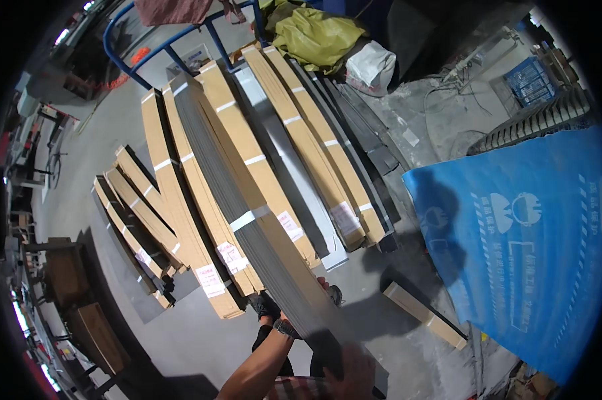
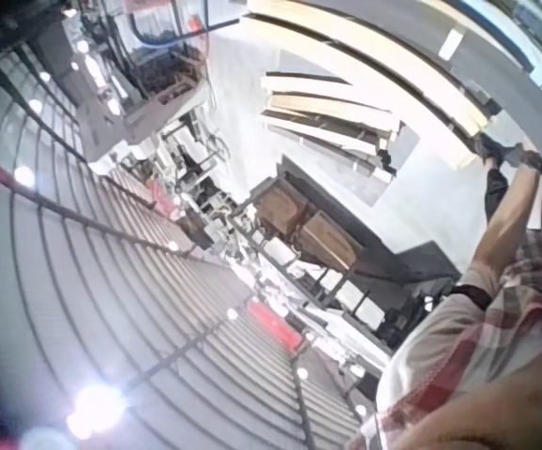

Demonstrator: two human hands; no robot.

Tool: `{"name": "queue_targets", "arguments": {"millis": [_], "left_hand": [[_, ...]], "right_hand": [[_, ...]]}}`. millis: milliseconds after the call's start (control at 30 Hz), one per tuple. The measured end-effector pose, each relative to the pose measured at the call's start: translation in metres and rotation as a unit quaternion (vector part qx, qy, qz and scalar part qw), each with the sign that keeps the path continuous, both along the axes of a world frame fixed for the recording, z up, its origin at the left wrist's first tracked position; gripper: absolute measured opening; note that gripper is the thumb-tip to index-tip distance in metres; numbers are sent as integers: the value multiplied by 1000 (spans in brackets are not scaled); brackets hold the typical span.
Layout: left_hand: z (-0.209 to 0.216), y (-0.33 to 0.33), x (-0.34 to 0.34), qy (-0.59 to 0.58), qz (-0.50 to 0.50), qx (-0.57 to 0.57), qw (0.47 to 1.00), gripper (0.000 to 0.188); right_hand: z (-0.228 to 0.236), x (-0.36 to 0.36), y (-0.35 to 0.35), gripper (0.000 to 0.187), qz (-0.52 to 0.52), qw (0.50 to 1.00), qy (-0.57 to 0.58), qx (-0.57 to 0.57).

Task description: The person gathers white strips from under a blue tarp and places them on a metal table. They then move cardboard-wrapped items and gray strips from the floor onto a blue cart, handling the items one at a time.

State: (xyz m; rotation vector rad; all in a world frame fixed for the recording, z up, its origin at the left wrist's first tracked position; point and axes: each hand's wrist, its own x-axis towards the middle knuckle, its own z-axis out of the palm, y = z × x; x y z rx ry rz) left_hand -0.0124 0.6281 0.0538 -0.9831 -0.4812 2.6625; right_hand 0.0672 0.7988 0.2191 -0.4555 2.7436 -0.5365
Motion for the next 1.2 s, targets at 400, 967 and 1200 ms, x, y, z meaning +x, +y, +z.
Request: {"name": "queue_targets", "arguments": {"millis": [400, 967, 1200], "left_hand": [[26, -18, -11, 215, 16, -5, 977, 44], [-44, -36, 39, 165, -12, -215, 963, 40], [-33, -52, 25, -151, 20, -452, 879, 55]], "right_hand": [[-17, 19, -15, 57, 13, 996, 41, -74], [-34, 27, -39, 79, 2, 998, -16, -65], [-84, -7, -45, 92, -76, 987, -138, -11]]}}
